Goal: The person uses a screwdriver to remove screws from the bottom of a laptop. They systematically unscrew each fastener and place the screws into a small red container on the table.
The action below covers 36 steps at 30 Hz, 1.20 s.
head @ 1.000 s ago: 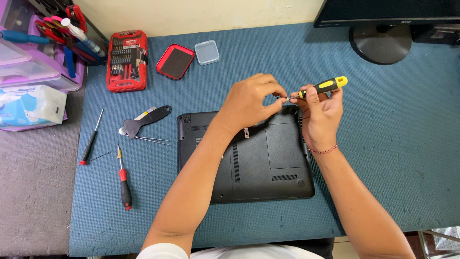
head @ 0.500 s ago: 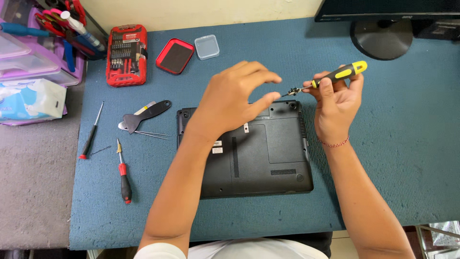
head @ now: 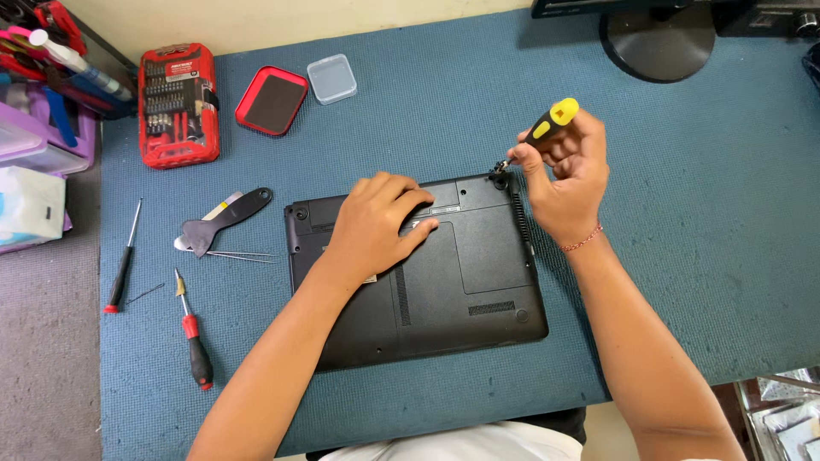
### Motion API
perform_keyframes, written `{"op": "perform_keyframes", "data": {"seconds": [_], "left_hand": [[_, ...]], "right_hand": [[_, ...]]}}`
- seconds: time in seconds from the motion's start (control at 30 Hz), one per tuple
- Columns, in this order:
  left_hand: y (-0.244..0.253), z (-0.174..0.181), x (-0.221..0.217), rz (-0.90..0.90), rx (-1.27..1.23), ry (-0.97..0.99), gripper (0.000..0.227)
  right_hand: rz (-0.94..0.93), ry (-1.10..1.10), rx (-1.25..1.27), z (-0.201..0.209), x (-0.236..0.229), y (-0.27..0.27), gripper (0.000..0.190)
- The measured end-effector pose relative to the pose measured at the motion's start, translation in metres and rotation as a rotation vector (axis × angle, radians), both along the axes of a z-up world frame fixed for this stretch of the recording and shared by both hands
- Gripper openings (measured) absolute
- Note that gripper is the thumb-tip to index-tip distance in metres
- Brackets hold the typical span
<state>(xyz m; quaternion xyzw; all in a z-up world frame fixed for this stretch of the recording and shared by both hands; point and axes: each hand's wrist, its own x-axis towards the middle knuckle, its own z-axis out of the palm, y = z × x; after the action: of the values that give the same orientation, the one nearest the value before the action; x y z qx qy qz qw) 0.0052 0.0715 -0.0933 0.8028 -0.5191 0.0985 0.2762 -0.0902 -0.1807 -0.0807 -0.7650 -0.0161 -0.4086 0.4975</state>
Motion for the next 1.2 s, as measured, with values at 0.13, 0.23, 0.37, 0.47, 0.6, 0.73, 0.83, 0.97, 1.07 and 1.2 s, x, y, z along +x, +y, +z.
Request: {"op": "perform_keyframes", "data": {"seconds": [0.13,0.23,0.37,0.47,0.6,0.73,0.83,0.97,1.07,1.2], "left_hand": [[-0.004,-0.005,0.001,-0.008,-0.02,-0.044,0.026],[-0.004,-0.005,0.001,-0.006,-0.027,-0.046,0.025],[-0.005,-0.003,0.001,-0.003,-0.022,-0.049,0.026],[-0.004,0.001,0.0,-0.001,-0.017,-0.04,0.026],[-0.004,0.003,-0.001,-0.004,-0.022,-0.024,0.026],[-0.011,0.027,-0.007,-0.009,-0.071,0.121,0.033],[-0.026,0.048,-0.009,-0.093,-0.216,0.235,0.036],[-0.05,0.072,-0.012,-0.296,-0.335,0.246,0.043],[-0.072,0.078,-0.009,-0.373,-0.362,0.201,0.036],[-0.096,0.069,0.007,-0.277,-0.378,-0.015,0.027]], "right_hand": [[-0.002,0.002,-0.034,0.0,0.0,0.0,0.045],[-0.018,-0.004,-0.068,-0.002,0.0,0.001,0.046],[-0.03,-0.011,-0.105,-0.006,0.002,0.002,0.052],[-0.034,-0.013,-0.12,-0.006,0.002,0.004,0.052],[0.018,0.022,-0.116,0.005,0.002,0.011,0.039],[0.031,0.07,-0.147,0.011,0.002,0.013,0.03],[0.027,0.116,-0.135,0.011,0.001,0.009,0.028],[0.108,0.178,-0.148,0.014,-0.003,0.001,0.018],[0.146,0.192,-0.198,-0.004,-0.004,-0.017,0.011],[0.209,0.236,-0.22,0.022,-0.006,-0.008,0.01]]}}
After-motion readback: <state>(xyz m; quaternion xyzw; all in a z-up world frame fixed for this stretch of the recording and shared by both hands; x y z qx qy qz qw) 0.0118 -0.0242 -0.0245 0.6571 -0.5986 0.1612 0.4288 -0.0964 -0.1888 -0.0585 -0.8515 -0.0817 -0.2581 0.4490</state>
